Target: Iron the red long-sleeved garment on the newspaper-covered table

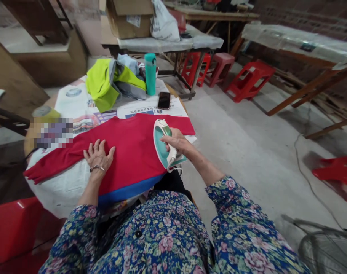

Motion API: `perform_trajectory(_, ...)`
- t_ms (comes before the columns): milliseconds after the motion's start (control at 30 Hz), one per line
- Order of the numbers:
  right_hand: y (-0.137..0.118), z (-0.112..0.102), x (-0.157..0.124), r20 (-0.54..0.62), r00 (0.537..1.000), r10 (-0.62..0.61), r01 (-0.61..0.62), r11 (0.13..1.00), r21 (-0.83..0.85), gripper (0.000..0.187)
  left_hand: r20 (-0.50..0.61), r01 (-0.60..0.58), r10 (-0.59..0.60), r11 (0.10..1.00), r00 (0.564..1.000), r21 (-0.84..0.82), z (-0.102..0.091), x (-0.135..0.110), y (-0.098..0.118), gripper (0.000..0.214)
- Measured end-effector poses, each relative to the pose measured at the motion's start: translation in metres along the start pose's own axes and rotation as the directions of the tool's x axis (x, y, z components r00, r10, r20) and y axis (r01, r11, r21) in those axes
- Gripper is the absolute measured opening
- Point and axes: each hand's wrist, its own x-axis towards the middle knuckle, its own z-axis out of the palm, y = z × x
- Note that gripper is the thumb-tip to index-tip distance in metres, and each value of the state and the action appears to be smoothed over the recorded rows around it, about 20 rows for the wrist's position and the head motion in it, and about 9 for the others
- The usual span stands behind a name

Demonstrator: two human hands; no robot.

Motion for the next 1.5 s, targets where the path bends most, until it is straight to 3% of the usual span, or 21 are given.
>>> perform_trajectory(200, 0.003, -0.004, 0.010, -0.053, 0.999, -0.007, 0.009, 0.999, 0.045, 0.030, 0.028, 0.014, -0.013, 1.000, 1.000, -0.021, -0.002, -0.001, 0.003, 0.061)
perform_trajectory(333, -0.008, -0.001, 0.031, -0.080, 0.997, 0.011, -0.006, 0.998, 0.059, 0.032, 0.035, 0.026, -0.026, 0.999, 0.999, -0.024, -0.003, -0.001, 0.003, 0.060)
perform_trajectory(467, -0.020, 0.005, 0.050, -0.034, 0.999, -0.022, 0.024, 0.998, 0.050, 0.034, 0.036, 0.028, -0.026, 0.999, 0.999, -0.033, -0.003, -0.001, 0.003, 0.060)
perform_trajectory(633, -0.033, 0.014, 0.058, -0.037, 0.999, -0.018, 0.018, 1.000, 0.013, 0.033, 0.034, 0.035, -0.033, 0.998, 0.999, -0.046, -0.002, 0.000, 0.002, 0.060)
perform_trajectory(833, -0.035, 0.013, 0.047, 0.040, 0.999, 0.004, -0.004, 1.000, 0.003, 0.031, 0.010, 0.019, -0.019, 0.999, 1.000, -0.048, 0.002, 0.003, -0.003, 0.058)
perform_trajectory(1100, -0.006, -0.004, 0.022, 0.128, 0.992, -0.014, 0.016, 1.000, -0.022, 0.030, 0.000, -0.004, 0.004, 1.000, 1.000, -0.004, 0.005, 0.002, -0.008, 0.056)
perform_trajectory(1367, 0.007, -0.007, -0.008, 0.064, 0.998, 0.028, -0.024, 0.997, -0.070, 0.023, 0.004, 0.000, 0.000, 1.000, 1.000, 0.018, 0.009, 0.003, -0.010, 0.055)
perform_trajectory(1500, 0.002, -0.005, -0.007, 0.031, 0.999, 0.032, -0.030, 0.998, -0.061, 0.026, 0.004, -0.006, 0.006, 1.000, 1.000, 0.011, 0.009, 0.003, -0.011, 0.055)
